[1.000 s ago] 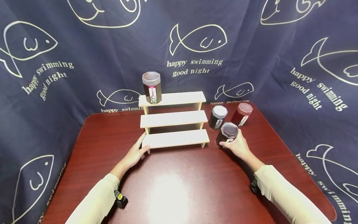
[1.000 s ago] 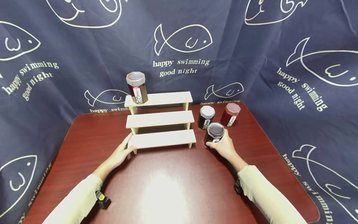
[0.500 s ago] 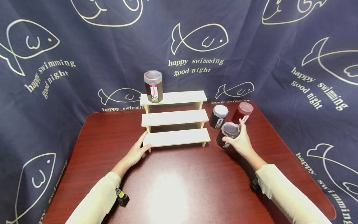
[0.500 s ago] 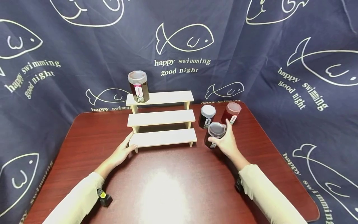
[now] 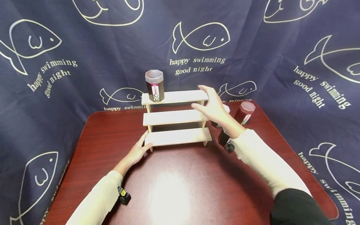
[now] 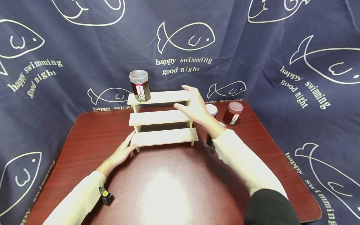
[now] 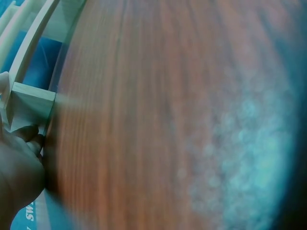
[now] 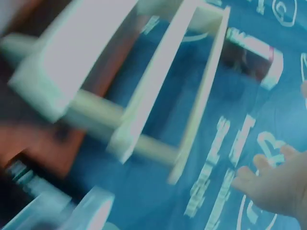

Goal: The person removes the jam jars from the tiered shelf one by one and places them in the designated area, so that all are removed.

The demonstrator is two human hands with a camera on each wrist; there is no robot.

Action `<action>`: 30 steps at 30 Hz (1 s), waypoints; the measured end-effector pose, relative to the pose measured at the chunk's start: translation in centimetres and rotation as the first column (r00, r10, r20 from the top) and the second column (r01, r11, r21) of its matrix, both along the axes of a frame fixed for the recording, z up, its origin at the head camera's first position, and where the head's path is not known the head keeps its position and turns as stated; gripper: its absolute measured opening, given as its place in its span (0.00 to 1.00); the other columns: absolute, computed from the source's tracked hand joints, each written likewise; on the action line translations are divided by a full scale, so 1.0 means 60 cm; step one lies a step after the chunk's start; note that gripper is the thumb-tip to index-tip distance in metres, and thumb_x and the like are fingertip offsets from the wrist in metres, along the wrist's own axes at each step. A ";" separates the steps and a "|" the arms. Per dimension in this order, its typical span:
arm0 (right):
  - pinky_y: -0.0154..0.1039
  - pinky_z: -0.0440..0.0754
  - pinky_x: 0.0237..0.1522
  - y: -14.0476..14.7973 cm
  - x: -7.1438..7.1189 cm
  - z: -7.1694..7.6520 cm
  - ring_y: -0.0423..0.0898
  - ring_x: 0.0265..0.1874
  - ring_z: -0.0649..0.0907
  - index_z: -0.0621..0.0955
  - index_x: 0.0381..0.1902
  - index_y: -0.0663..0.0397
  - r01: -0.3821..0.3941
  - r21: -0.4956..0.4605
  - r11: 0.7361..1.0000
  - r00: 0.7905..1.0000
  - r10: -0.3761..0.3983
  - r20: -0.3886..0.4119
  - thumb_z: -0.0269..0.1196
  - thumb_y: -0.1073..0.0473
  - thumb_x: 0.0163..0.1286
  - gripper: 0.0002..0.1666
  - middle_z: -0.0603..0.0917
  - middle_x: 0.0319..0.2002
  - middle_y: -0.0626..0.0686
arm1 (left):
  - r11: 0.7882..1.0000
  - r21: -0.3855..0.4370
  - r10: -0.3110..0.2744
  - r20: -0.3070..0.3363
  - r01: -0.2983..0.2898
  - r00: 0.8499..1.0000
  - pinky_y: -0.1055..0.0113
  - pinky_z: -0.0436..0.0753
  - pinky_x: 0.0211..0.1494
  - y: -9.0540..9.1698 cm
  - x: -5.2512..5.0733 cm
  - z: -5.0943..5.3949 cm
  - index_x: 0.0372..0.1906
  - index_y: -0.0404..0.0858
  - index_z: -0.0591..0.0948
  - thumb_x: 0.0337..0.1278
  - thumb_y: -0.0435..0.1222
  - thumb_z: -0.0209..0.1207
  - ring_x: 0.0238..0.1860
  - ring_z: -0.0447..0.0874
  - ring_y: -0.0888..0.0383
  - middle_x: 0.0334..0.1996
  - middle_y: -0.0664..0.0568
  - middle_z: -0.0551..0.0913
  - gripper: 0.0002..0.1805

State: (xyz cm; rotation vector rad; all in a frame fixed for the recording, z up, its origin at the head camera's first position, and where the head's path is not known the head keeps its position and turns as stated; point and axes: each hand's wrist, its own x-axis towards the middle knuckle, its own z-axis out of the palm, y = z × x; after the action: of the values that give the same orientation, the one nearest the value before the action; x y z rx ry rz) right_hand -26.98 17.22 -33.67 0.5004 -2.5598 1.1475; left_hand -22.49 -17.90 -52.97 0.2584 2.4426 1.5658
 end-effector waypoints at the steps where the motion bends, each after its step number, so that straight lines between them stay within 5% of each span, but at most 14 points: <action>1: 0.49 0.63 0.70 -0.023 -0.010 0.007 0.54 0.70 0.67 0.66 0.74 0.56 0.000 0.013 1.000 1.000 -0.001 0.014 0.74 0.51 0.61 0.48 0.68 0.69 0.59 | 1.000 -0.005 0.004 -0.003 -0.004 1.000 0.58 0.78 0.36 0.001 0.000 0.001 0.82 0.57 0.48 0.74 0.48 0.56 0.23 0.74 0.53 0.71 0.40 0.64 0.41; 6: 0.46 0.66 0.69 -0.132 -0.060 0.027 0.55 0.67 0.70 0.63 0.76 0.57 0.042 0.055 0.998 0.994 -0.047 0.100 0.75 0.47 0.60 0.53 0.69 0.67 0.61 | 1.000 -0.008 0.016 -0.022 -0.016 1.000 0.59 0.78 0.34 0.003 -0.001 0.004 0.82 0.56 0.48 0.73 0.47 0.56 0.22 0.75 0.52 0.69 0.37 0.67 0.41; 12: 0.45 0.68 0.68 -0.216 -0.098 0.019 0.55 0.68 0.70 0.60 0.77 0.58 0.078 0.022 0.997 0.981 -0.081 0.175 0.74 0.41 0.58 0.58 0.68 0.69 0.62 | 1.000 0.023 0.012 -0.025 -0.012 1.000 0.59 0.78 0.31 0.005 0.001 0.005 0.82 0.53 0.49 0.74 0.45 0.56 0.21 0.74 0.53 0.69 0.34 0.67 0.41; 19: 0.42 0.72 0.63 -0.266 -0.116 0.002 0.51 0.62 0.75 0.65 0.73 0.60 0.107 -0.070 0.992 0.985 -0.096 0.146 0.77 0.45 0.56 0.54 0.74 0.63 0.60 | 0.999 0.031 0.012 -0.040 -0.011 0.999 0.60 0.78 0.30 0.008 0.004 0.006 0.82 0.51 0.50 0.74 0.43 0.56 0.19 0.72 0.54 0.68 0.34 0.67 0.40; 30: 0.43 0.72 0.63 -0.321 -0.117 -0.015 0.54 0.60 0.75 0.61 0.75 0.59 0.325 -0.101 0.940 0.940 -0.310 0.142 0.77 0.41 0.55 0.59 0.71 0.62 0.61 | 0.999 0.041 0.014 -0.020 -0.013 1.000 0.57 0.78 0.30 0.010 0.004 0.011 0.83 0.46 0.48 0.75 0.40 0.56 0.20 0.74 0.49 0.62 0.30 0.72 0.41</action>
State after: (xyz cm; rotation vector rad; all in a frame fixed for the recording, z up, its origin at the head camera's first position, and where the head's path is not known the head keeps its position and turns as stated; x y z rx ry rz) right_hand -34.01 -2.03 -34.57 -0.0185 -2.5274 1.2370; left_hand -22.24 -17.28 -52.30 0.2668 2.4342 1.6281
